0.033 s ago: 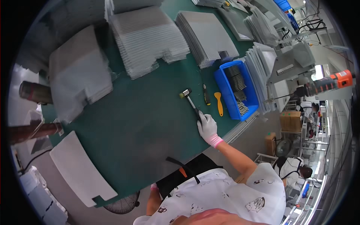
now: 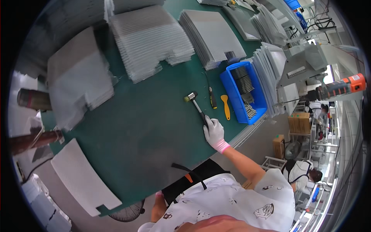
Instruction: Assembling industrial mesh filters by fitting frames and hardware using a mallet and power screwdriver.
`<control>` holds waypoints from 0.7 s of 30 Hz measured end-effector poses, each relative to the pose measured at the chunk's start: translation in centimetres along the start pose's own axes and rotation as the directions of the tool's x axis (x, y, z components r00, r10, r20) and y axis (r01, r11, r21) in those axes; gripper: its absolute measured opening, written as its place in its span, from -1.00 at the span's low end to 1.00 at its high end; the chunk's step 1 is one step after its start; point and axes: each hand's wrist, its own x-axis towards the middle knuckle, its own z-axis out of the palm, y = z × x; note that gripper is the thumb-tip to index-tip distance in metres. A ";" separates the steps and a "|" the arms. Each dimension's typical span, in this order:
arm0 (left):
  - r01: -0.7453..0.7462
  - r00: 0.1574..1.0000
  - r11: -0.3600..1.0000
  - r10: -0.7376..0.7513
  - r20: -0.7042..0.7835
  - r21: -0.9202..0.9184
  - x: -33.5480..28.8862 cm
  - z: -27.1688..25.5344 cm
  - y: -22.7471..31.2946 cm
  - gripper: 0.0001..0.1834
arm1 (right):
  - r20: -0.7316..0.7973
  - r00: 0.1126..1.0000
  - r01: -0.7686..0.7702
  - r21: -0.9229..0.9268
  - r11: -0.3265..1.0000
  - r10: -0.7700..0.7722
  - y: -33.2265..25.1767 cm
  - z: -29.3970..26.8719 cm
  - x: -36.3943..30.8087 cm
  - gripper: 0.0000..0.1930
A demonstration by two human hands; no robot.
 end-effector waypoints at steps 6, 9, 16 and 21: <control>-0.178 0.984 0.975 0.177 0.018 0.131 -6.5 -9.7 -8.1 -0.72 | -0.061 0.997 -0.037 0.060 0.998 0.040 0.3 0.8 0.2 -0.49; -0.283 0.956 0.943 0.291 -0.022 0.175 -3.6 -8.2 -6.0 -0.72 | -0.075 0.997 -0.024 0.050 0.998 0.027 0.6 0.6 0.3 -0.47; -0.519 0.768 0.781 0.604 -0.211 0.346 -2.1 -9.2 -0.6 -0.72 | -0.166 0.976 -0.122 0.101 0.987 0.137 0.3 0.3 0.3 -0.51; -0.592 0.530 0.664 0.748 -0.400 0.457 -4.5 -9.4 4.5 -0.72 | -0.261 0.958 -0.123 0.015 0.992 0.123 2.8 0.7 0.8 -0.55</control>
